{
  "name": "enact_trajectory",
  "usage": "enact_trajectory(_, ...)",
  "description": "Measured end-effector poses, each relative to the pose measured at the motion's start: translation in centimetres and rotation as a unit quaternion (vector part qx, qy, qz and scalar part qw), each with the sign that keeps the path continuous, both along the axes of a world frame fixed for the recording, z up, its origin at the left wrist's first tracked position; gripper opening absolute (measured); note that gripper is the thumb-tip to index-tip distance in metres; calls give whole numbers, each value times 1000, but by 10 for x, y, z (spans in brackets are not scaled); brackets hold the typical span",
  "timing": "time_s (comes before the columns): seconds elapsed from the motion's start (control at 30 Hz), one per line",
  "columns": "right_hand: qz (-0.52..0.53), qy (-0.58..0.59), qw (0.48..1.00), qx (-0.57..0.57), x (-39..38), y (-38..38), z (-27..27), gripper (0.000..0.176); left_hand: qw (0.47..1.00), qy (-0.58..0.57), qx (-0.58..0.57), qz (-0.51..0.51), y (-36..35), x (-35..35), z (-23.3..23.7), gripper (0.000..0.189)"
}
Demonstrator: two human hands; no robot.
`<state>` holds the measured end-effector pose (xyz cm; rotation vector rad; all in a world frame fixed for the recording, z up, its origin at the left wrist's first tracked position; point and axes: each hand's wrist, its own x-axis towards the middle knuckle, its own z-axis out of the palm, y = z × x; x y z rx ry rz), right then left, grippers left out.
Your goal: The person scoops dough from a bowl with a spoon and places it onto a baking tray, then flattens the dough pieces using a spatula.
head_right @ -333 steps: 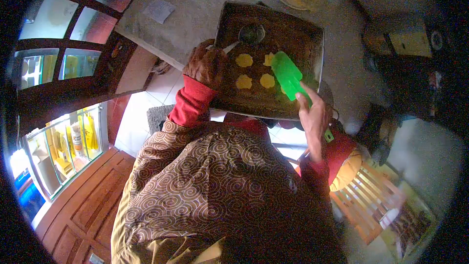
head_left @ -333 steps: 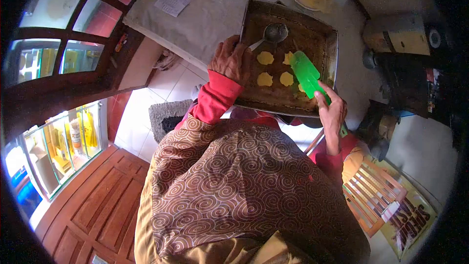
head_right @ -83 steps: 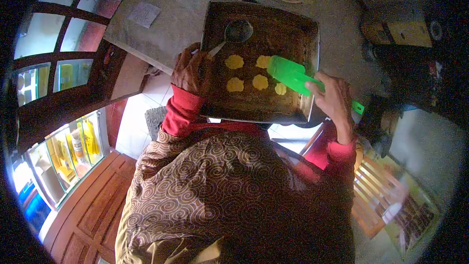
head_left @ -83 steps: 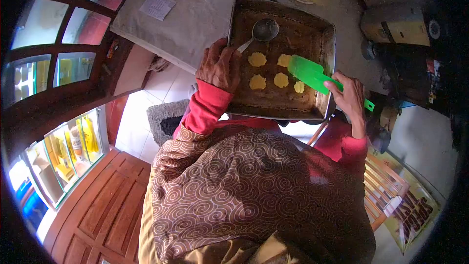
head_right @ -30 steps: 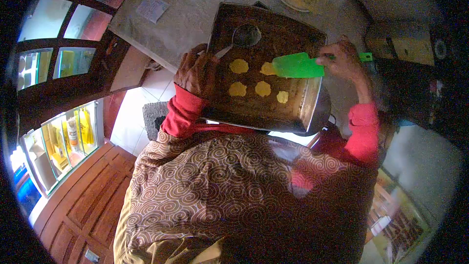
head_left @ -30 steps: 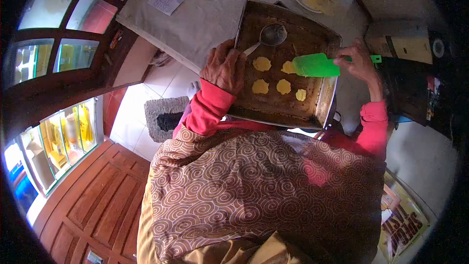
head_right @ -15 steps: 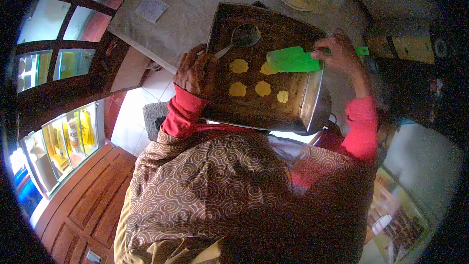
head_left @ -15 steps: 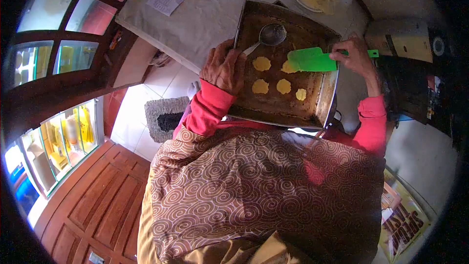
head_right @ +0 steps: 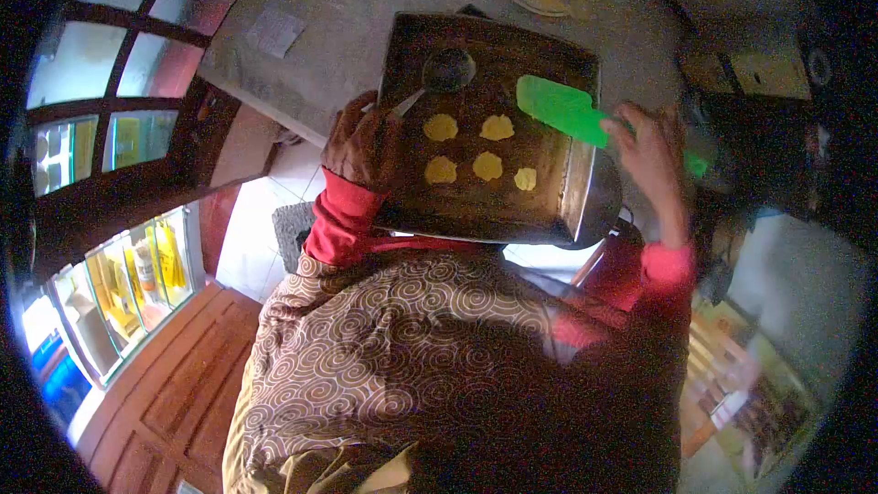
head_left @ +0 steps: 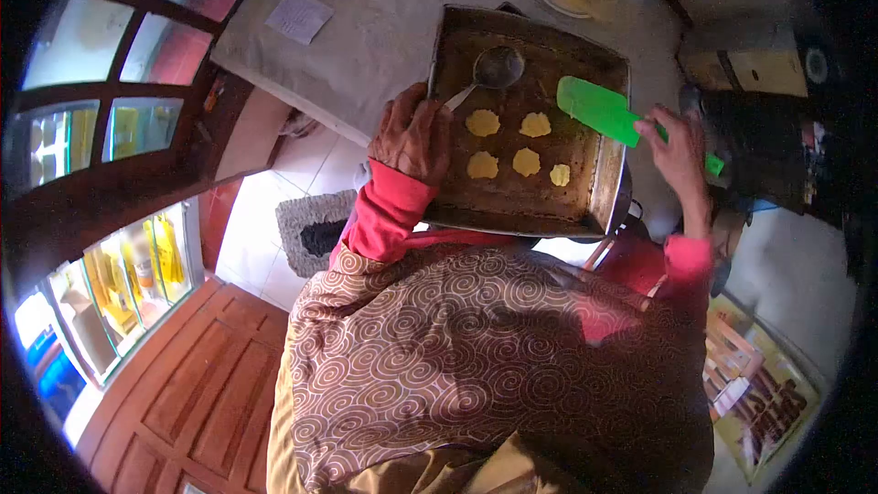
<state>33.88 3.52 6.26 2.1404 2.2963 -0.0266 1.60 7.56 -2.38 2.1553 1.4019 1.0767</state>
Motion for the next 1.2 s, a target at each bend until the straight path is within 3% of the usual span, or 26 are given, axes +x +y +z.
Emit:
enact_trajectory(0.07,-24,-22,999,43,-18,-28,4,13,1000,-8,-2,-3,-1,3,5,16)
enact_trajectory(0.1,-53,9,999,8,-30,-39,12,11,1000,-3,-2,-2,-2,4,5,15)
enact_trajectory(0.2,-99,4,994,38,-55,-70,4,17,999,28,17,1,-3,4,9,13)
enact_trajectory(0.27,-81,16,993,80,-73,-79,6,25,997,13,77,1,-1,5,-2,12)
enact_trajectory(0.37,-148,-14,988,32,-95,-98,1,46,998,40,51,-21,-3,5,1,18)
enact_trajectory(0.43,-159,8,987,35,-94,-106,-13,59,993,36,104,-35,-1,8,-3,18)
enact_trajectory(0.53,-242,36,963,-111,-105,-110,-13,79,992,44,113,-34,-1,9,-5,17)
enact_trajectory(0.67,-195,55,979,-24,-111,-112,-24,77,989,17,140,-36,-1,11,-6,11)
enact_trajectory(0.9,-206,91,974,-14,-113,-114,-27,71,990,81,102,-52,-2,6,-6,17)
enact_trajectory(0.97,-200,81,976,-11,-111,-113,-26,70,988,36,136,-56,-1,6,-12,16)
enact_trajectory(1.0,-215,135,967,-30,-111,-111,-31,71,986,13,153,-58,0,8,-13,15)
enact_trajectory(1.1,-164,56,984,29,-112,-107,-38,70,994,55,85,-45,-2,7,-9,16)
enact_trajectory(1.2,-184,128,974,29,-117,-107,-28,67,996,59,57,-32,-4,9,0,16)
